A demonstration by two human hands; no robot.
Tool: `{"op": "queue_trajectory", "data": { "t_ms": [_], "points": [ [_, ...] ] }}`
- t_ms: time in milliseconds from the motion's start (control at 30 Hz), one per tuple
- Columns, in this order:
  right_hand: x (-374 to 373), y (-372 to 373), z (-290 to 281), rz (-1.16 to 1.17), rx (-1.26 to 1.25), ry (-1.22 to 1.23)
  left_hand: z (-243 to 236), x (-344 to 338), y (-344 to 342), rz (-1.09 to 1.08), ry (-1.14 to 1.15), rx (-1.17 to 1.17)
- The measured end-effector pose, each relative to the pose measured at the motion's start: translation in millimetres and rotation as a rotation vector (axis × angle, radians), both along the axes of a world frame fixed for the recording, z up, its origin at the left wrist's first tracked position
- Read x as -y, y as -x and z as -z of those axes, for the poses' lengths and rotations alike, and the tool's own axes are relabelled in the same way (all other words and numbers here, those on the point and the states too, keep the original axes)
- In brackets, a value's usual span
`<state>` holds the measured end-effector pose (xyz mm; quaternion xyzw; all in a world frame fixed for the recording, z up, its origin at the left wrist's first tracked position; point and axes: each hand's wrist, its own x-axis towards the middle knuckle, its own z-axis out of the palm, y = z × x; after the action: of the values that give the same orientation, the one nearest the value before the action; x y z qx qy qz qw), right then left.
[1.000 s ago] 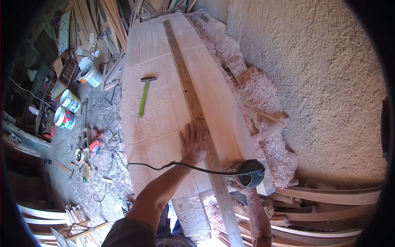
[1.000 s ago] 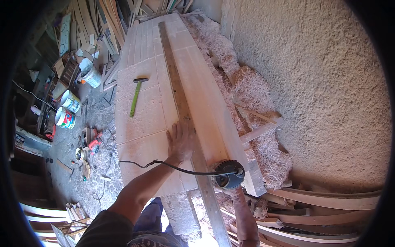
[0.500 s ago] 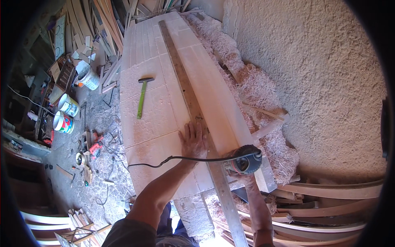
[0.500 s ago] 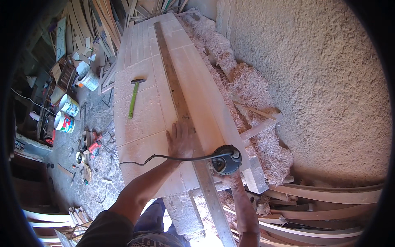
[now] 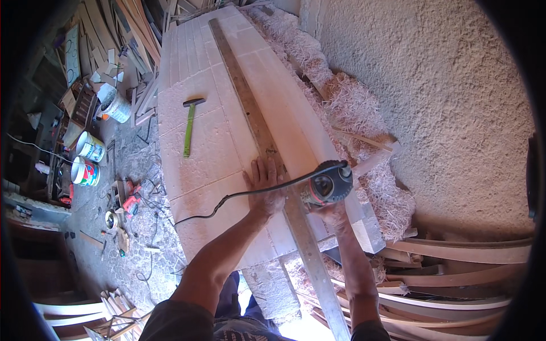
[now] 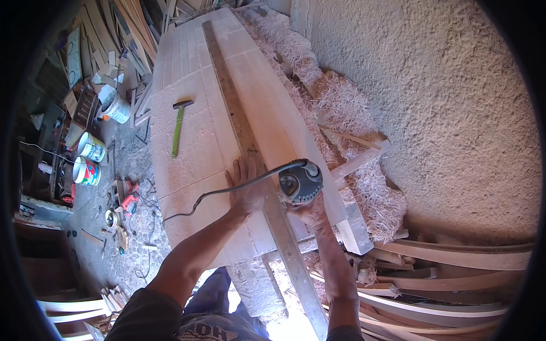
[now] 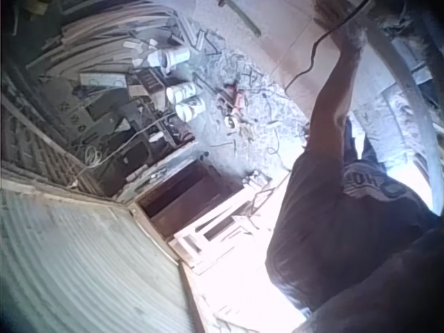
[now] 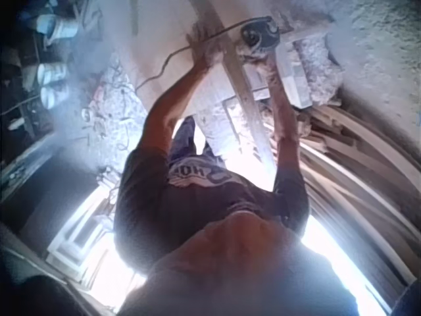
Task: The person uses a handheld router to cut a groove into a large wooden board along a guide, then uses a hammer to nail a wooden strip into place.
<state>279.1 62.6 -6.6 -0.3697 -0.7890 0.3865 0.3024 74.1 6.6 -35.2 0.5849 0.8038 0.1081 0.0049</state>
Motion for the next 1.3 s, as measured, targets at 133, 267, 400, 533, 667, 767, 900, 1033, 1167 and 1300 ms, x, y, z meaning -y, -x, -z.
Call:
{"op": "queue_trajectory", "data": {
  "t_ms": [133, 267, 400, 533, 667, 767, 900, 1033, 1167, 1300],
  "points": [
    [-15.0, 17.1, -11.2, 0.044, -0.114, 0.026, -2.5, -1.1, 1.5, 0.040, 0.090, -0.044],
    [-26.4, 32.1, -21.6, 0.071, -0.141, 0.092, -8.0, -1.6, -0.5, -0.014, -0.027, 0.094],
    [-37.5, 45.5, -28.3, 0.032, -0.112, 0.053, -12.4, -0.3, -0.1, -0.002, -0.021, 0.088],
    [-47.9, 55.5, -33.9, 0.046, -0.030, -0.052, -13.8, -1.0, 1.6, 0.053, 0.104, -0.026],
    [-63.0, 67.4, -34.3, 0.013, 0.000, -0.026, -13.4, -2.7, 1.1, 0.016, 0.018, 0.072],
    [-73.5, 77.6, -28.9, 0.021, -0.026, 0.015, -12.6, -1.1, 1.1, 0.015, -0.011, 0.105],
    [-89.0, 91.0, -20.6, 0.009, -0.100, 0.179, -10.0, 0.2, 2.3, 0.016, -0.004, 0.072],
    [-102.2, 99.9, -14.9, 0.047, -0.083, 0.112, -8.6, 0.1, 4.4, 0.042, 0.014, 0.089],
    [-118.6, 115.3, -11.5, 0.070, -0.084, 0.077, -12.5, 0.0, 5.4, 0.050, 0.044, 0.084],
    [-132.9, 129.3, -11.9, 0.032, -0.059, 0.166, -14.0, -0.5, 13.1, 0.087, 0.039, 0.125]
  ]
}}
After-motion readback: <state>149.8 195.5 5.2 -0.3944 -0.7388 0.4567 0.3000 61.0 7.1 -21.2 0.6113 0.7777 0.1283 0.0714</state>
